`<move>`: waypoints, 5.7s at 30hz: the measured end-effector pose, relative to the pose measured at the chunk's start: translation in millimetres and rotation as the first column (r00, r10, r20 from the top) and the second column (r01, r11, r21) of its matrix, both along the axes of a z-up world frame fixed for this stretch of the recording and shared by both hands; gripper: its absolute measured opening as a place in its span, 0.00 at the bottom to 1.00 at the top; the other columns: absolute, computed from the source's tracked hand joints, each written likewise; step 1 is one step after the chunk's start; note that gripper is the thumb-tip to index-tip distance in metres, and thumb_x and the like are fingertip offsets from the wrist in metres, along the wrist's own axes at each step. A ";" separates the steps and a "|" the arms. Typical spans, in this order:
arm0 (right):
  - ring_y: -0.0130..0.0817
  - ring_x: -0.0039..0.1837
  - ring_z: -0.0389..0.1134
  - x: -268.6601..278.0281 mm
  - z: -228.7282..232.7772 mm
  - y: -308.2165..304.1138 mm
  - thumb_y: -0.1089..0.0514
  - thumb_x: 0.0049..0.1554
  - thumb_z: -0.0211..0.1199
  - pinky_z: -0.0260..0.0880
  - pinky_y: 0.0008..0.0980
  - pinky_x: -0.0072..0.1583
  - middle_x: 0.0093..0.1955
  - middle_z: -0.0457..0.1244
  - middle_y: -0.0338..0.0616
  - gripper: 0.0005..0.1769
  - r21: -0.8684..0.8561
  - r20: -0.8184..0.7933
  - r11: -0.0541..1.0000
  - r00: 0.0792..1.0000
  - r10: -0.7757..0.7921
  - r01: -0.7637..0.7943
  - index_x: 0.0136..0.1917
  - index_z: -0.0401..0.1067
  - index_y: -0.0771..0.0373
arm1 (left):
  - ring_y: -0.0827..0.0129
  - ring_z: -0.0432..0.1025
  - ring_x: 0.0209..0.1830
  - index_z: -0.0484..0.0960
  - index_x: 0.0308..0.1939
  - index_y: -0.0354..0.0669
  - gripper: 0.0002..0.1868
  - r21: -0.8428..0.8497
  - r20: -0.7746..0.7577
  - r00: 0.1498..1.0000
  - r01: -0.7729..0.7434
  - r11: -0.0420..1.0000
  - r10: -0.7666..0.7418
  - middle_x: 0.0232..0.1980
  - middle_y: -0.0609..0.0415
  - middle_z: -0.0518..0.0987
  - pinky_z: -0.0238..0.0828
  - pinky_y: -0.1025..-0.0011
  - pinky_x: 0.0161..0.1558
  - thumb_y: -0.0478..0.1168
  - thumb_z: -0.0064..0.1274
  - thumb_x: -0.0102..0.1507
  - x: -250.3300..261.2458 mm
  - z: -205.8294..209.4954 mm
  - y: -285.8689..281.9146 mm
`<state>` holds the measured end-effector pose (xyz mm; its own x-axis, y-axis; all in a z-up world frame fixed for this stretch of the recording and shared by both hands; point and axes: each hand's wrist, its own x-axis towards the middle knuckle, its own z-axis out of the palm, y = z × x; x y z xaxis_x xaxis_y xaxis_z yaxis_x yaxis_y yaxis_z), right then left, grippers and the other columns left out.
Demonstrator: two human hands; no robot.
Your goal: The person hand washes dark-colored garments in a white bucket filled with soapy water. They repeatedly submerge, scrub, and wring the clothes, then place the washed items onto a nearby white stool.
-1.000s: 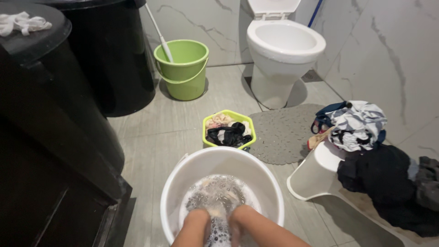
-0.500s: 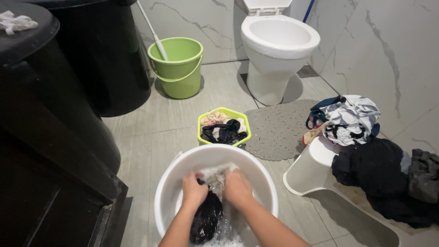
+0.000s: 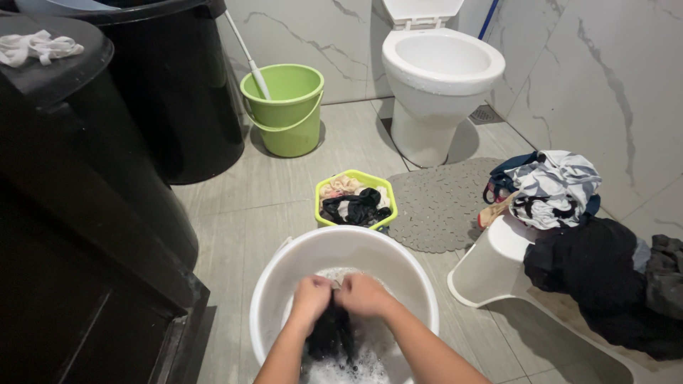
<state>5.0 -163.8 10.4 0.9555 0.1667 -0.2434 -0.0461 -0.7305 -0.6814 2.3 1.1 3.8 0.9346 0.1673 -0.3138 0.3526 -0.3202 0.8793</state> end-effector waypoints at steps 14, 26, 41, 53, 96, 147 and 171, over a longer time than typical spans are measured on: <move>0.24 0.33 0.54 -3.6 74.0 5.7 0.53 0.58 0.66 0.57 0.33 0.35 0.29 0.55 0.37 0.19 0.691 0.310 0.610 0.603 -0.735 0.389 0.35 0.62 0.65 | 0.49 0.76 0.54 0.80 0.52 0.22 0.42 0.347 -0.320 0.932 0.283 0.894 -0.171 0.52 0.32 0.80 0.73 0.63 0.55 0.67 0.63 0.62 6.8 -27.2 28.5; 0.48 0.52 0.71 -24.1 -34.5 -1.2 0.40 0.40 0.79 0.71 0.43 0.55 0.51 0.69 0.55 0.36 -0.350 -0.368 0.665 0.749 0.551 -0.660 0.53 0.76 0.66 | 0.49 0.74 0.56 0.85 0.48 0.39 0.22 0.423 0.130 0.986 0.040 0.905 -0.104 0.55 0.39 0.78 0.72 0.60 0.55 0.35 0.69 0.50 -26.4 22.7 16.0; 0.27 0.41 0.71 -21.7 58.2 -15.7 0.52 0.44 0.79 0.72 0.31 0.43 0.41 0.70 0.38 0.21 0.498 -0.187 0.861 0.982 -0.008 0.102 0.48 0.77 0.62 | 0.67 0.80 0.37 0.88 0.44 0.36 0.11 -0.143 0.179 0.984 0.013 0.990 0.013 0.38 0.49 0.88 0.75 0.70 0.42 0.34 0.58 0.58 -30.3 44.5 20.2; 0.32 0.38 0.69 -47.3 134.3 25.9 0.53 0.51 0.66 0.71 0.35 0.45 0.33 0.69 0.44 0.16 0.437 0.213 0.825 0.850 -0.482 0.358 0.41 0.75 0.70 | 0.64 0.79 0.30 0.84 0.36 0.34 0.15 0.305 0.106 0.980 0.132 0.943 -0.171 0.31 0.48 0.84 0.75 0.67 0.36 0.43 0.68 0.54 -42.4 126.0 21.3; 0.48 0.32 0.65 -34.1 126.6 38.9 0.57 0.53 0.62 0.65 0.42 0.39 0.32 0.63 0.56 0.11 0.405 0.449 0.864 0.759 -0.472 0.297 0.33 0.71 0.64 | 0.61 0.74 0.40 0.82 0.46 0.40 0.16 -0.946 -0.138 0.944 -0.036 0.323 -0.299 0.43 0.49 0.80 0.75 0.61 0.40 0.50 0.55 0.66 -11.4 3.9 -17.3; 0.43 0.35 0.71 -30.4 121.3 48.8 0.53 0.54 0.61 0.69 0.42 0.40 0.36 0.67 0.55 0.12 0.414 0.534 0.896 0.754 -0.383 0.162 0.36 0.76 0.63 | 0.64 0.74 0.42 0.81 0.47 0.44 0.15 -0.894 -0.253 0.958 -0.177 0.411 -0.138 0.44 0.52 0.80 0.73 0.62 0.44 0.50 0.46 0.68 -9.7 -1.7 -14.6; 0.57 0.42 0.70 -51.8 87.5 59.6 0.47 0.61 0.55 0.68 0.48 0.44 0.39 0.68 0.57 0.17 0.365 0.517 0.890 0.735 -0.438 0.273 0.42 0.77 0.60 | 0.69 0.75 0.32 0.81 0.35 0.33 0.15 -0.462 0.002 0.985 -0.150 0.874 0.170 0.32 0.53 0.81 0.70 0.63 0.33 0.43 0.45 0.65 -23.9 2.5 -20.4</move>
<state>-46.8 -104.2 97.9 0.8990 -0.2394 0.3667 0.1891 -0.5430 -0.8181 -21.6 -19.2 6.3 0.9210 0.1621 -0.3542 0.3252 0.1805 0.9283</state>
